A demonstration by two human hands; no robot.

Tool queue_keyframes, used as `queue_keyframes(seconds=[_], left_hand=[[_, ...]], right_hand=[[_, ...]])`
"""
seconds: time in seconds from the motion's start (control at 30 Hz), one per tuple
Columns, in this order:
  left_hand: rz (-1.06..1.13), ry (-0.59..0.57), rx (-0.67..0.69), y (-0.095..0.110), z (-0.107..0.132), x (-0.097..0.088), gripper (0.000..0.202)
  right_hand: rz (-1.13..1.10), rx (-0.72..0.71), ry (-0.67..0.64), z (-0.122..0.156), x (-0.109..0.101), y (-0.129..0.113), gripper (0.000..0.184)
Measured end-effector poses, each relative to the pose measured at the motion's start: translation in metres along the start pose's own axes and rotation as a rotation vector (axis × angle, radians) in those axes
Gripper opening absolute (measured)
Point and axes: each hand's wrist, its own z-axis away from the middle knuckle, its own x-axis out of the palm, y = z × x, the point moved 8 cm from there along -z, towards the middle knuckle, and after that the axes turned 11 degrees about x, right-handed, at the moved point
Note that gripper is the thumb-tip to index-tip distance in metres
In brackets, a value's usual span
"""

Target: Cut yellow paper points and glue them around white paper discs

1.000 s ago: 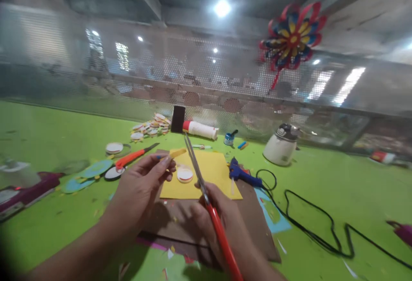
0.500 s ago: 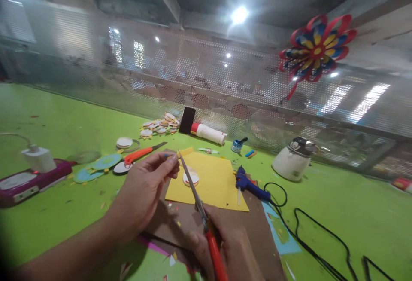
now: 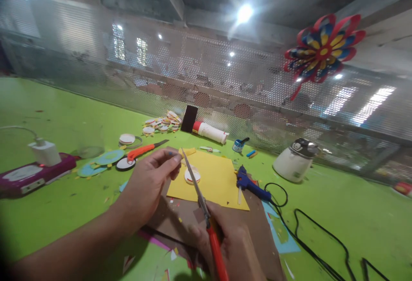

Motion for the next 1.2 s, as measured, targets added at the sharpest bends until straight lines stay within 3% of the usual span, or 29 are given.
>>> queue_keyframes(seconds=[0.67,0.9,1.2], left_hand=[[-0.061,-0.043,0.038,0.0060,-0.0002,0.0015,0.016],[-0.091,-0.058,0.085,0.0019,-0.0018,0.0001,0.017],[-0.065,-0.084,0.030,0.0023,-0.0010,0.0011,0.018]], right_hand=[[0.018,-0.045,-0.054,-0.0003,0.0009,-0.0041,0.038],[-0.019,-0.038,0.010,0.0012,-0.0021,-0.0028,0.036],[-0.045,0.006,-0.017,0.0010,0.0001,-0.0009,0.037]])
